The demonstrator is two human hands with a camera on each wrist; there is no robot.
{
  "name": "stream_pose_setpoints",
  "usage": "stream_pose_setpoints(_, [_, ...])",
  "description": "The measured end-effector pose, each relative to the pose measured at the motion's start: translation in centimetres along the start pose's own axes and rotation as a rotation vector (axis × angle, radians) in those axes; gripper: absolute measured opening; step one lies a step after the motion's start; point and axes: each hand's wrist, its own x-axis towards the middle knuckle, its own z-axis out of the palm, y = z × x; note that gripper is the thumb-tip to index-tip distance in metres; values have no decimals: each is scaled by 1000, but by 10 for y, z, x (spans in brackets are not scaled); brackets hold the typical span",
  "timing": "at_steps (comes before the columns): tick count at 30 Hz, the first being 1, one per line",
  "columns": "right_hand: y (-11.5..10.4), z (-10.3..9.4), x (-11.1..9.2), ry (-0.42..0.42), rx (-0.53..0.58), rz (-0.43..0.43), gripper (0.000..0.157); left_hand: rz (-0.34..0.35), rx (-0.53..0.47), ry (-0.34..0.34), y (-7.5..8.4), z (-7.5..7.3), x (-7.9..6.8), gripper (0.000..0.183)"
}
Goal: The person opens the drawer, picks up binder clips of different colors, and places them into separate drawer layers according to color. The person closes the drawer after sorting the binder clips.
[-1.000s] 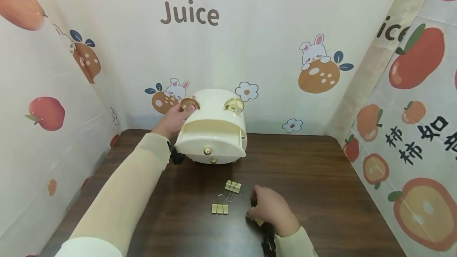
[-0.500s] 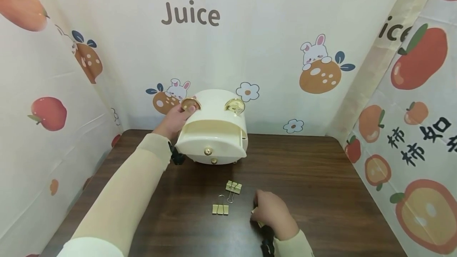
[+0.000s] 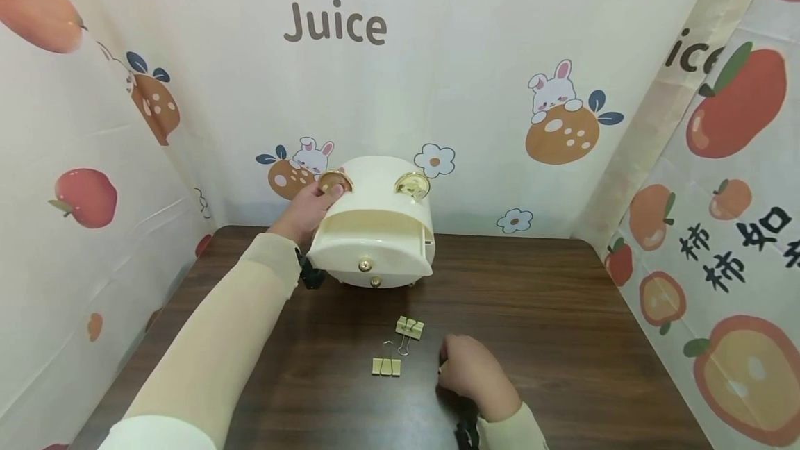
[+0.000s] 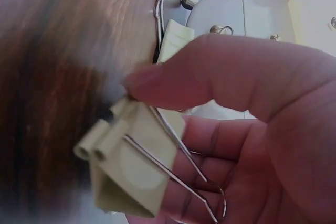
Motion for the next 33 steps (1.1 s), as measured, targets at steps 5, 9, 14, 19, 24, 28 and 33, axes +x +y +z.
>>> stream_pose_setpoints(5, [-4,-3,1,50,-3,-44,21,0,12,-5,0,-1,0,53])
stream_pose_setpoints(9, [-9,-9,0,94,12,-84,18,1,16,-8,0,-1,0,54])
stream_pose_setpoints(14, [-14,-16,3,129,41,-74,16,-1,14,-12,0,-2,0,55])
stream_pose_setpoints(19, [-21,-28,5,183,81,-77,12,3,34,-9,-1,-2,1,55])
stream_pose_setpoints(24, [-28,-46,5,262,191,-120,9,5,63,-7,-1,-1,4,56])
stream_pose_setpoints(28, [-37,-63,3,333,282,-201,8,-16,49,-7,-2,-2,5,55])
stream_pose_setpoints(33, [-51,-84,2,442,328,-288,8,-28,37,-3,-4,-3,6,53])
